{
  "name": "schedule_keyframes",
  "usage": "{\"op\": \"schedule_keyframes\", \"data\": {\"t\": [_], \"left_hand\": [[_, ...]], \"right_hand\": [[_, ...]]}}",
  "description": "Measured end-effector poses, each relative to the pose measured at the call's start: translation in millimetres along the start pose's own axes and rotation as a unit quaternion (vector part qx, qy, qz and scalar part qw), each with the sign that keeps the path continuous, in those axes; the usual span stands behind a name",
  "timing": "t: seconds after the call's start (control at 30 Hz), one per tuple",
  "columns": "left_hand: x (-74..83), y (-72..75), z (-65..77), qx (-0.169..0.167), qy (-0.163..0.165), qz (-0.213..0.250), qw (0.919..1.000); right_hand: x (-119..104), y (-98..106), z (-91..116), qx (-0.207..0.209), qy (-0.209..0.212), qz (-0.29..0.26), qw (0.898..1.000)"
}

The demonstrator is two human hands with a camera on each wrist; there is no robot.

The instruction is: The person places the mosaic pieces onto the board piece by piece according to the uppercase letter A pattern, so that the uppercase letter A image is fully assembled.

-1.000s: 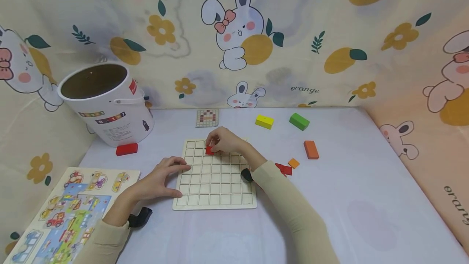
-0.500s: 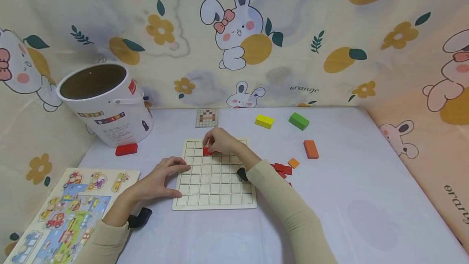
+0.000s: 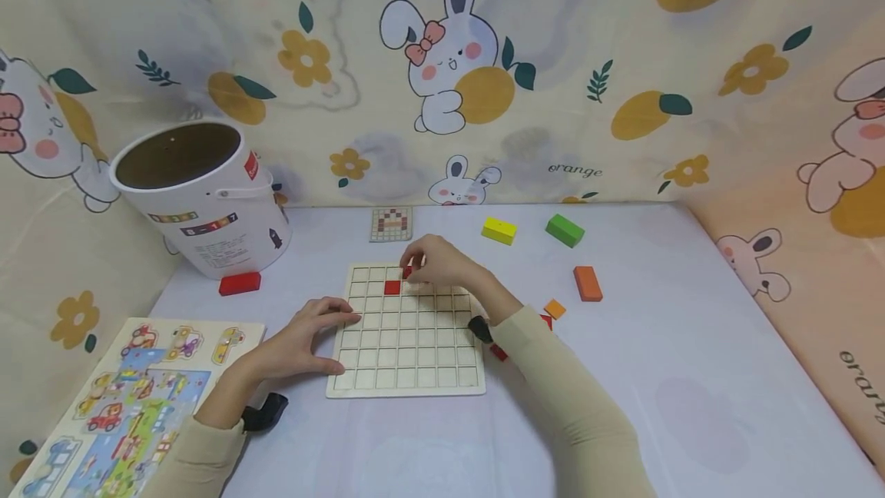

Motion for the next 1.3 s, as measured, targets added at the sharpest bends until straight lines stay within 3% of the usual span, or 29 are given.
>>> {"op": "schedule_keyframes", "data": {"t": [0.1, 0.3, 0.4, 0.5, 0.67, 0.97, 1.17, 1.3], "left_hand": [[0.8, -1.7, -1.1, 0.000, -0.006, 0.000, 1.0000], [3.9, -2.9, -3.4, -0.002, -0.013, -0.002, 0.9999], [4.0, -2.5, -2.8, -0.002, -0.015, -0.005, 0.9999], [3.0, -2.0, -1.9, 0.000, -0.014, -0.007, 0.9999], [0.5, -1.8, -0.9, 0.005, -0.006, -0.007, 0.9999], [-1.2, -2.7, -0.5, 0.007, -0.007, 0.000, 0.9999], [-0.7, -2.3, -0.2, 0.005, -0.007, -0.002, 1.0000], [-1.0, -1.1, 0.0, 0.004, -0.004, -0.002, 1.0000]], "right_hand": [[6, 25, 30, 0.017, -0.009, -0.012, 1.000], [41, 70, 107, 0.023, -0.085, -0.012, 0.996], [58, 81, 138, 0.014, -0.117, -0.006, 0.993], [66, 83, 156, 0.017, -0.119, 0.002, 0.993], [73, 77, 160, 0.039, -0.095, 0.004, 0.995], [80, 64, 154, 0.031, -0.128, 0.017, 0.991], [76, 65, 151, 0.025, -0.105, 0.020, 0.994], [67, 63, 137, 0.021, -0.100, -0.001, 0.995]]}}
Point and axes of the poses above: each hand's wrist, its own z-axis away from the middle knuckle, its own y-axis out of the back of the hand, x = y × z, the point moved 2 cm from there along -z, towards the middle knuckle, and after that the axes turned 7 degrees about x, right-handed, at the moved point
